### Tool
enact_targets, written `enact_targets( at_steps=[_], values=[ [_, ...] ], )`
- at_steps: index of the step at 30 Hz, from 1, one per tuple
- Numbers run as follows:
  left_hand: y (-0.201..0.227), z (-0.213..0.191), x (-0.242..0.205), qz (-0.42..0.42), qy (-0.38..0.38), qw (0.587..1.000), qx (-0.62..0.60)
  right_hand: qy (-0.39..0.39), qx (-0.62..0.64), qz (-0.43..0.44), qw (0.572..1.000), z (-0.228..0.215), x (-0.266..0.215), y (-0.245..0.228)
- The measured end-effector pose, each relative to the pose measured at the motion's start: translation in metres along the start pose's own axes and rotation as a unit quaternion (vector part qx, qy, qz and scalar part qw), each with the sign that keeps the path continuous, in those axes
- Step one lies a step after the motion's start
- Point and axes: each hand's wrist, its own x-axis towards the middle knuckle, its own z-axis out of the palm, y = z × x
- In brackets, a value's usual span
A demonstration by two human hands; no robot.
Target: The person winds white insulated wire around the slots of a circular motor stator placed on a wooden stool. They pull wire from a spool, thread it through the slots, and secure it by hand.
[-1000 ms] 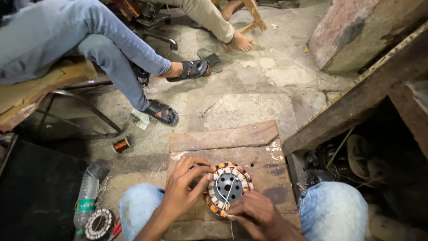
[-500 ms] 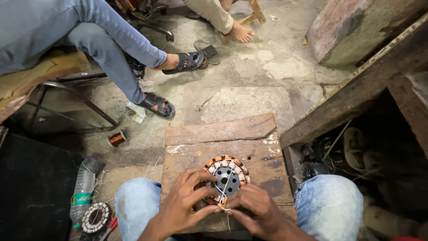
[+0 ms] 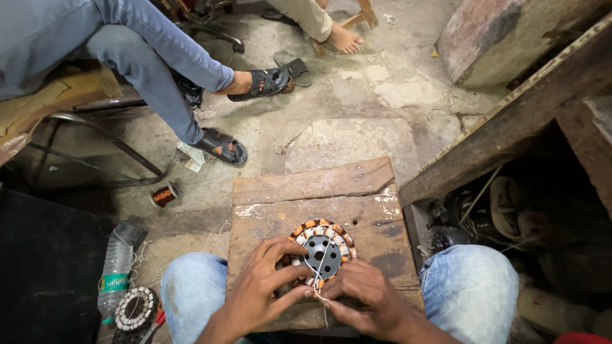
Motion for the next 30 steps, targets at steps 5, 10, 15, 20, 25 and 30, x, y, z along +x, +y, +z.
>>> enact_targets(
  at_steps=[5,10,15,20,25,30],
  values=[
    [0.0005,-0.0003,0.0010,-0.001,0.002,1.000,0.001,-0.002,-0.001,0.000,1.000,-0.0012,-0.0005,-0.0006],
    [0.0006,-0.0004,-0.0006,0.001,0.002,1.000,-0.003,-0.001,0.004,0.014,1.000,-0.0016,0.0000,-0.0042],
    [0.0003,0.0000,-0.0006,-0.007,-0.004,1.000,-0.002,0.002,0.004,0.017,1.000,-0.0025,0.0010,-0.0062],
    [0.0023,-0.0027,0.0014,-0.008,-0.009,1.000,-0.001,-0.002,0.000,0.020,1.000,-0.0038,0.0028,-0.0093],
    [0.0033,-0.0016,-0.0010,0.001,-0.016,1.000,0.008,-0.005,-0.001,0.022,1.000,-0.0029,0.0002,-0.0085],
    [-0.0015,0.0006,-0.0024,0.019,-0.021,0.999,0.020,-0.004,0.003,0.022,1.000,-0.0025,-0.0005,-0.0045]
  ],
)
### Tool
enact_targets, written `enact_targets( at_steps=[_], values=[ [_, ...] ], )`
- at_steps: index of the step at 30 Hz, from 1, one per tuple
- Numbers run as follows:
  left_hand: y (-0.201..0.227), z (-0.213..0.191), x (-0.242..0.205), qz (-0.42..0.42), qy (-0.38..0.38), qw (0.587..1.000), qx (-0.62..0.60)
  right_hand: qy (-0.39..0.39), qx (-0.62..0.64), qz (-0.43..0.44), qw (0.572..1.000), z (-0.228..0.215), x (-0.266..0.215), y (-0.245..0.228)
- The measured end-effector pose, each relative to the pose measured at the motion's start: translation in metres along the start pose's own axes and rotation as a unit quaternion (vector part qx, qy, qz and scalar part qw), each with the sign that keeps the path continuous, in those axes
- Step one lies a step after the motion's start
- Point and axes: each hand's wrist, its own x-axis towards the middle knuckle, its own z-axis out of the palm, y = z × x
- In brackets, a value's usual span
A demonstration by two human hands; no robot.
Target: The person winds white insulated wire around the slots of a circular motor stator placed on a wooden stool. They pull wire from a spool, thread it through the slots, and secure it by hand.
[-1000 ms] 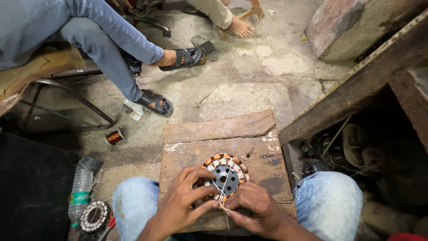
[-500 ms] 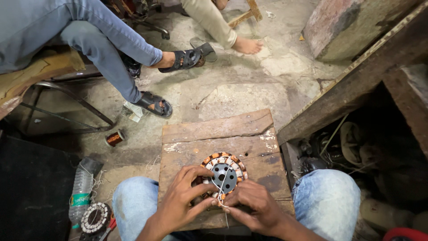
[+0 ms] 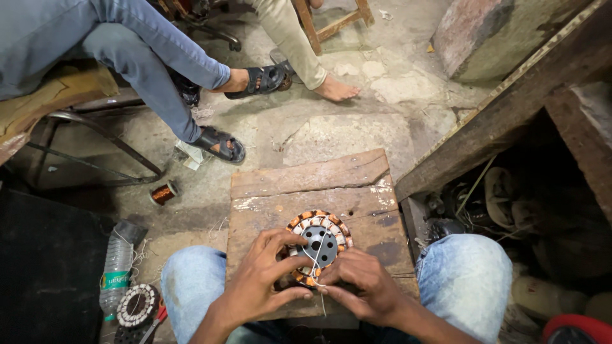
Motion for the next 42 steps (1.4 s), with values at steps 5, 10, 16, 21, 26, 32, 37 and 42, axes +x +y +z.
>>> enact_targets(
  at_steps=[5,10,16,21,26,32,37,42],
  values=[
    [0.009,0.004,-0.004,-0.003,0.018,1.000,0.014,0.000,-0.004,-0.006,1.000,0.002,0.001,-0.004],
    [0.018,0.004,-0.004,-0.010,0.038,0.999,0.028,0.021,-0.037,-0.037,0.998,0.000,0.006,-0.012],
    [0.007,0.014,-0.015,-0.019,0.046,0.998,0.033,-0.001,-0.169,-0.082,0.982,0.009,-0.012,-0.026],
    [0.014,0.012,-0.013,-0.016,0.043,0.998,0.044,0.011,-0.155,-0.065,0.986,0.010,-0.007,-0.030],
    [0.015,0.012,-0.013,-0.015,0.043,0.998,0.048,-0.007,-0.122,-0.074,0.990,0.006,0.005,-0.024],
    [0.013,0.014,-0.015,-0.022,0.041,0.998,0.030,-0.023,-0.201,-0.086,0.976,-0.001,0.035,-0.005],
    [0.013,0.014,-0.017,-0.037,0.062,0.997,0.008,-0.010,-0.249,-0.057,0.967,0.000,0.047,-0.001],
    [0.011,0.015,-0.017,-0.034,0.055,0.998,0.016,0.015,-0.223,-0.023,0.975,0.001,0.047,0.001]
  ],
)
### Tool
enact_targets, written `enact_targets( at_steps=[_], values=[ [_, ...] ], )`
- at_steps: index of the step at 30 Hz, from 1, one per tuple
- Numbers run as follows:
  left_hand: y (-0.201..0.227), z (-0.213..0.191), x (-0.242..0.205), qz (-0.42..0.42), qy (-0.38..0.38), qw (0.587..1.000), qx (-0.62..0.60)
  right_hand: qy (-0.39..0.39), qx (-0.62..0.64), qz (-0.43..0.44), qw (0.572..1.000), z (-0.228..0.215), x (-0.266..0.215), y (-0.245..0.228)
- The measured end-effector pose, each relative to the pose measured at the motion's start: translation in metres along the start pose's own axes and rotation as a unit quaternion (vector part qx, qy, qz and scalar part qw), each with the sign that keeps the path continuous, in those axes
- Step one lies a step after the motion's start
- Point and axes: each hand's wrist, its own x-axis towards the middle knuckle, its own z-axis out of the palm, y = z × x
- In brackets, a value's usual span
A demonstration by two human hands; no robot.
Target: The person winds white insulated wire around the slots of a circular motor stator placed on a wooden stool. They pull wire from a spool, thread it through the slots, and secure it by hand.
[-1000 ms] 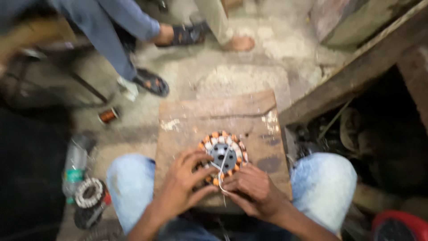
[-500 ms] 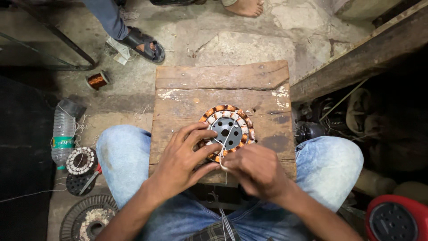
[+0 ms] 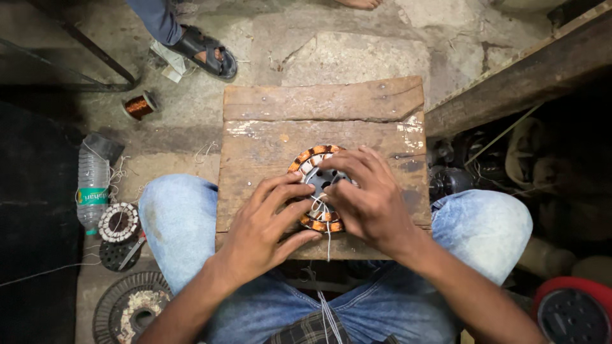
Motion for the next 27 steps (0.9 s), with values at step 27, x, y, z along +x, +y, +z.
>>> enact_targets(
  at_steps=[27],
  values=[
    [0.014,0.012,-0.013,0.028,0.015,0.995,0.099,-0.005,0.013,0.042,0.999,0.008,0.007,0.026]
  ],
)
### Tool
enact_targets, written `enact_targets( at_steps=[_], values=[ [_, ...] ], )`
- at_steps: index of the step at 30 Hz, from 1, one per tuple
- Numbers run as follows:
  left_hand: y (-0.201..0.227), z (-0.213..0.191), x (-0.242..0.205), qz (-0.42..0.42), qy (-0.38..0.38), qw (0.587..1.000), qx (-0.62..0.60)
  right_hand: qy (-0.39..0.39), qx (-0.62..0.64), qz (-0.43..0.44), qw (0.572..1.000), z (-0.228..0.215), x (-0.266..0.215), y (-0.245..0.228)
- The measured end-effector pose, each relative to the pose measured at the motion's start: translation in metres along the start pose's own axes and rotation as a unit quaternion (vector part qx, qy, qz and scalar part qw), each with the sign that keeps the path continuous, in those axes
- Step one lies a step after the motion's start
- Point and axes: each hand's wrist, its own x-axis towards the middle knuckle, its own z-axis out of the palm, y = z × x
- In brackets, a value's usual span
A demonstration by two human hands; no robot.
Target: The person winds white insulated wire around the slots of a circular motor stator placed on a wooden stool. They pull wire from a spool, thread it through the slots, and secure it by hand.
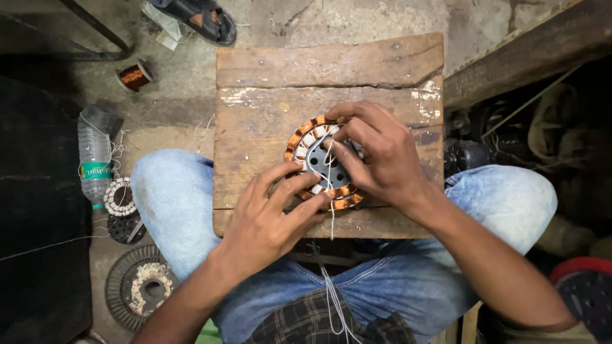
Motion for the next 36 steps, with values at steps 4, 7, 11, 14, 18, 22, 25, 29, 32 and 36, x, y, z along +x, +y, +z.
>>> enact_targets(
  at_steps=[4,7,11,14,18,22,25,29,32,36],
  values=[
    [0.000,0.001,0.001,-0.009,-0.002,1.000,-0.001,-0.006,0.008,0.000,1.000,-0.002,0.000,0.004],
    [-0.002,0.001,0.003,-0.010,-0.006,1.000,-0.011,-0.003,0.007,0.009,1.000,-0.002,0.001,0.002],
    [-0.004,0.000,0.005,-0.012,-0.019,1.000,-0.012,-0.018,0.005,0.030,0.999,-0.003,0.001,0.000],
    [-0.002,0.002,0.005,-0.024,-0.028,0.999,-0.009,-0.019,0.000,0.029,0.999,-0.001,-0.002,0.003],
    [-0.001,0.003,0.010,-0.047,-0.034,0.998,-0.028,-0.005,-0.012,0.018,1.000,0.002,0.003,0.003],
    [0.001,0.002,0.010,-0.062,-0.041,0.996,-0.044,0.031,-0.103,0.011,0.994,-0.008,-0.003,-0.018],
    [-0.003,0.001,0.011,-0.059,-0.037,0.996,-0.060,0.064,-0.154,0.041,0.985,-0.025,-0.029,-0.047],
    [-0.005,0.001,0.008,-0.062,-0.040,0.994,-0.078,-0.032,-0.133,0.089,0.987,0.000,-0.072,-0.072],
    [-0.005,0.001,0.006,-0.060,-0.045,0.995,-0.070,-0.031,-0.129,0.083,0.988,0.017,-0.093,-0.074],
    [-0.003,0.000,0.008,-0.058,-0.045,0.996,-0.053,-0.066,-0.039,0.013,0.997,0.017,-0.096,-0.070]
  ],
)
